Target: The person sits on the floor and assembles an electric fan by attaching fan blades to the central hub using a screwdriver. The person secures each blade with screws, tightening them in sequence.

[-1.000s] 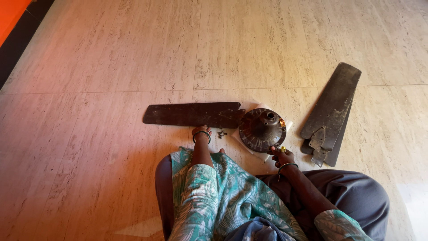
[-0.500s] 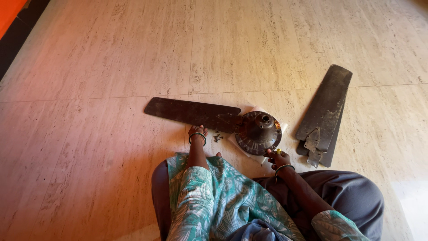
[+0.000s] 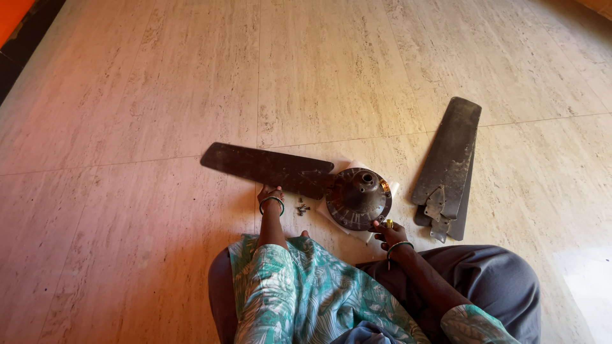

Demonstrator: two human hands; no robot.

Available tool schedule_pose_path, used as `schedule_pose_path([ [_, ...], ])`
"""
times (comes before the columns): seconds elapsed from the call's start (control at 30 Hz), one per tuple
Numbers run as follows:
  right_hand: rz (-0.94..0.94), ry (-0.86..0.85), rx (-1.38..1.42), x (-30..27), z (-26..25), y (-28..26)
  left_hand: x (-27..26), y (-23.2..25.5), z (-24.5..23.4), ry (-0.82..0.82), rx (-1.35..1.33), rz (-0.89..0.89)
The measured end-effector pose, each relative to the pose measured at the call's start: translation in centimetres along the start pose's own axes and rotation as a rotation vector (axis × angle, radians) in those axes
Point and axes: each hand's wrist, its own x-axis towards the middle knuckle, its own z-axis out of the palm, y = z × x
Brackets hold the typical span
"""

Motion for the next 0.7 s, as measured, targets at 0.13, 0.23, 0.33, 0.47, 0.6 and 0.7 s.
schedule_pose_path([
  [0.13, 0.000, -0.013, -0.017, 0.0, 0.0, 0.3, 0.0, 0.4, 0.4, -0.059, 0.061, 0.020],
  [0.23, 0.003, 0.010, -0.012, 0.2, -0.1, 0.2, 0.1, 0.6, 0.6, -0.025, 0.074, 0.054],
  [0.33, 0.014, -0.008, -0.015, 0.3, -0.1, 0.3, 0.2, 0.4, 0.5, 0.010, 0.146, 0.069],
  [0.47, 0.040, -0.002, -0.042, 0.4, -0.1, 0.3, 0.4, 0.1, 0.5, 0.016, 0.177, 0.055],
  [0.6, 0.030, -0.018, -0.071, 0.1, -0.8, -0.3, 0.6, -0.3, 0.2, -0.012, 0.116, 0.087],
  [0.7, 0.016, 0.033, -0.071, -0.1, -1.2, -0.9, 0.6, -0.6, -0.2, -0.014, 0.094, 0.077],
])
